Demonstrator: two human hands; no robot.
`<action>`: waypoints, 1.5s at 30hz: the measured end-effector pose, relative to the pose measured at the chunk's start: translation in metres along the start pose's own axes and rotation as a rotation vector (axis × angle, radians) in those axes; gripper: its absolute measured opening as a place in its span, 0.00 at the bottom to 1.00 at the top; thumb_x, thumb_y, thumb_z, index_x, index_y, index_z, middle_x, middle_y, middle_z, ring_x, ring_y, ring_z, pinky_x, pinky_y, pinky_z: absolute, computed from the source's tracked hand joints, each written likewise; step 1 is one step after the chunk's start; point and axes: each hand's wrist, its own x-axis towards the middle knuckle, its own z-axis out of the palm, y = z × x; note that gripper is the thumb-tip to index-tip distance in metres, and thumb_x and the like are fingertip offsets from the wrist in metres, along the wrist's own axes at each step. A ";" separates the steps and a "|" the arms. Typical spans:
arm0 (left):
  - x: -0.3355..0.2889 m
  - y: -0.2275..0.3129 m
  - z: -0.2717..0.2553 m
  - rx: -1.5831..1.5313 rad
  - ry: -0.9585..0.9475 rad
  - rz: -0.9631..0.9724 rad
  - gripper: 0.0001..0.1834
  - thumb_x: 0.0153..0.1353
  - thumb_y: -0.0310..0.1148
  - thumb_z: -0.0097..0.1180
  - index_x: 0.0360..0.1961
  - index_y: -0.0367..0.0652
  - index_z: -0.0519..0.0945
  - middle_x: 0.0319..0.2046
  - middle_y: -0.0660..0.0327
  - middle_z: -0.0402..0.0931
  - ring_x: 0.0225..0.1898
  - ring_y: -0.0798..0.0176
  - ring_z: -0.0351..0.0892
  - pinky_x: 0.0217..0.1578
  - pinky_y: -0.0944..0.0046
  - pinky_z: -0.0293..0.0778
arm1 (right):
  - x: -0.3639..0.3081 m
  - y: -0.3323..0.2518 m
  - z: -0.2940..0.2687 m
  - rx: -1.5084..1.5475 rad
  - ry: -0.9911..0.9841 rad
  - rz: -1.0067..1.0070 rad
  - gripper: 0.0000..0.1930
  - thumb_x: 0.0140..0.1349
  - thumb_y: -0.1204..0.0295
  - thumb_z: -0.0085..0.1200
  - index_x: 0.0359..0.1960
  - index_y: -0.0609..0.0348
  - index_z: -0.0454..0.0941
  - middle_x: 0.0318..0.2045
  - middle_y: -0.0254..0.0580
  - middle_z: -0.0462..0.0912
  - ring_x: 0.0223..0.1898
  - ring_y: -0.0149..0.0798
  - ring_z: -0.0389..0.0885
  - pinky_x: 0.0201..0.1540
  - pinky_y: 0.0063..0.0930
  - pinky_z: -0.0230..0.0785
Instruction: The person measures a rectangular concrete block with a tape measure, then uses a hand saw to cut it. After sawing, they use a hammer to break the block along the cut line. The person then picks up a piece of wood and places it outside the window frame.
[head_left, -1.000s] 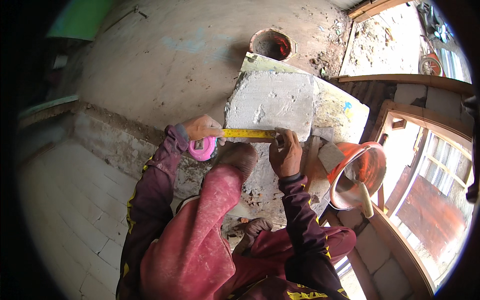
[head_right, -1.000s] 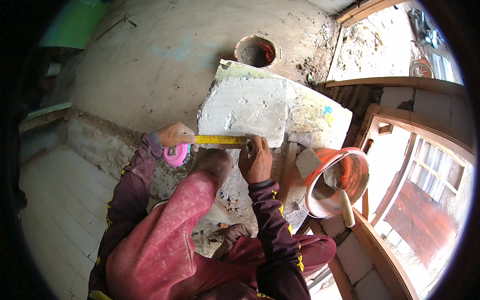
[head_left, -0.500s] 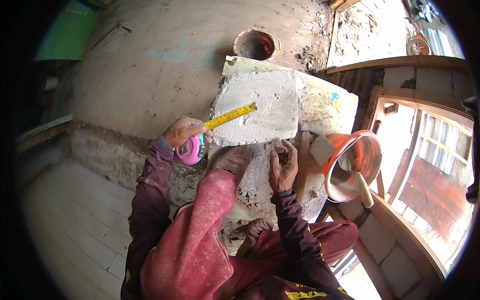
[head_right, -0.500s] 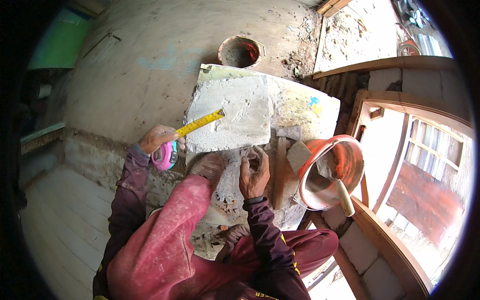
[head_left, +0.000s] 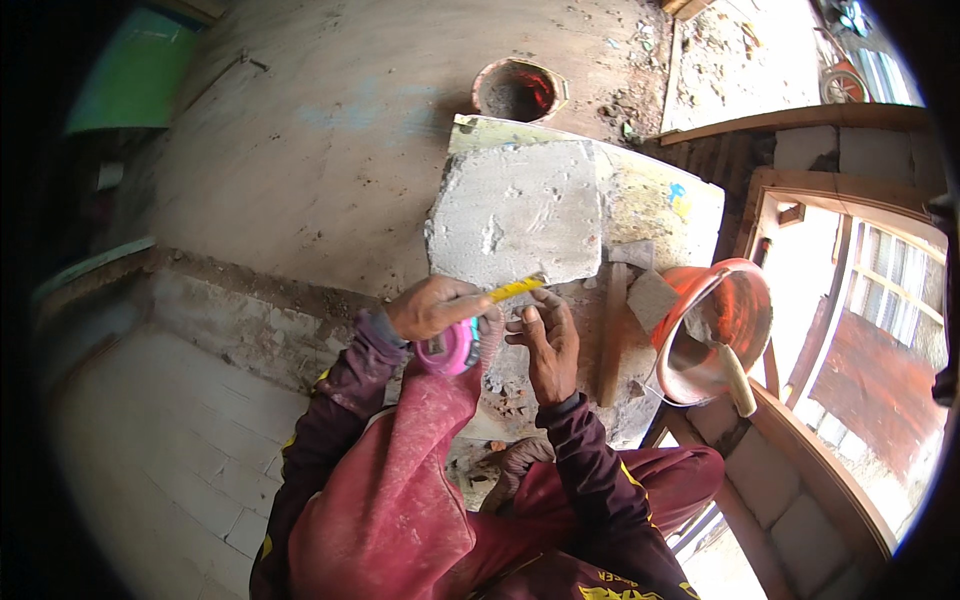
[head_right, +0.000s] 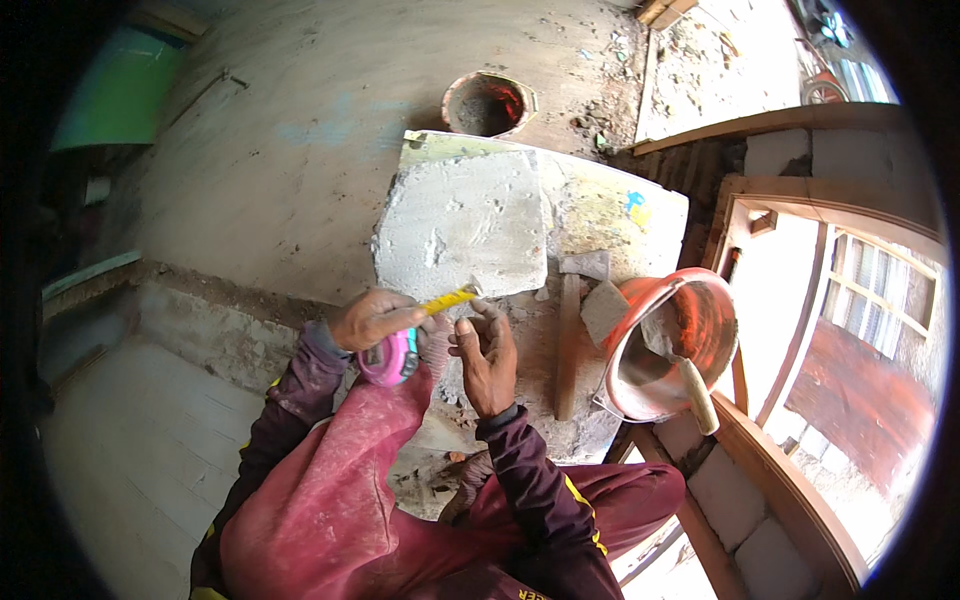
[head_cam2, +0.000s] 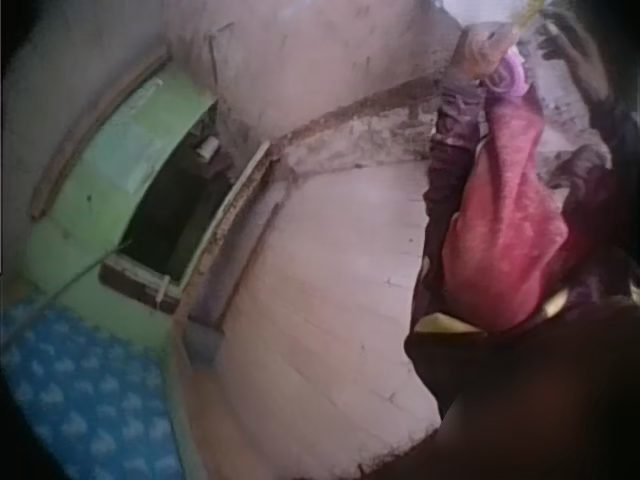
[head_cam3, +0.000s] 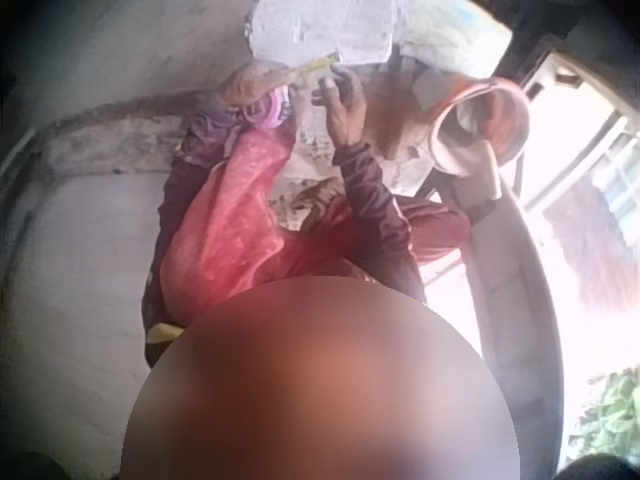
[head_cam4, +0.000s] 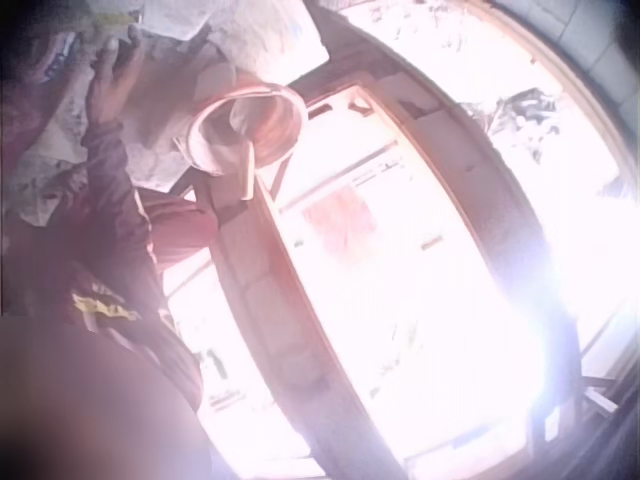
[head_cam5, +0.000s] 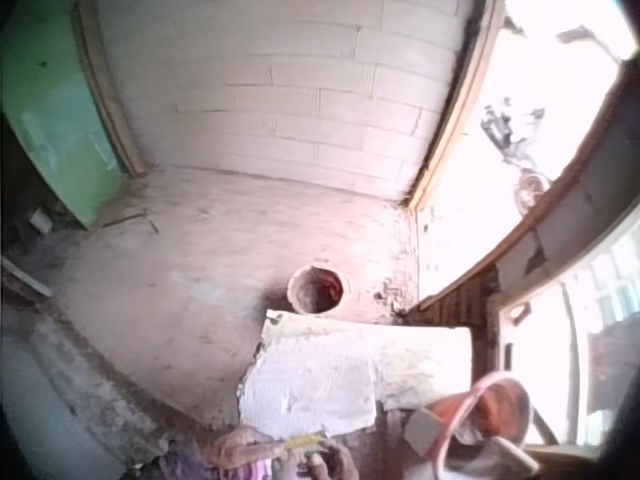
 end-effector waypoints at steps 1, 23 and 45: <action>0.000 -0.002 0.004 0.011 -0.012 0.003 0.24 0.74 0.44 0.49 0.44 0.29 0.84 0.37 0.55 0.85 0.41 0.65 0.83 0.47 0.65 0.76 | 0.000 0.000 0.000 0.001 0.015 -0.020 0.25 0.73 0.66 0.55 0.65 0.64 0.64 0.45 0.45 0.78 0.42 0.33 0.80 0.43 0.27 0.76; 0.028 0.019 -0.093 0.219 0.580 0.184 0.36 0.70 0.53 0.50 0.65 0.31 0.71 0.38 0.54 0.83 0.38 0.66 0.82 0.53 0.62 0.72 | 0.035 0.012 -0.033 -0.001 0.264 0.038 0.43 0.66 0.62 0.61 0.74 0.68 0.49 0.65 0.63 0.66 0.61 0.49 0.74 0.58 0.41 0.73; 0.047 0.030 -0.026 -0.333 -0.220 0.040 0.69 0.55 0.57 0.71 0.76 0.32 0.33 0.65 0.50 0.66 0.62 0.60 0.69 0.64 0.57 0.65 | 0.071 -0.080 0.010 -0.045 -0.611 0.032 0.12 0.66 0.78 0.60 0.49 0.63 0.74 0.42 0.36 0.82 0.45 0.30 0.80 0.52 0.27 0.73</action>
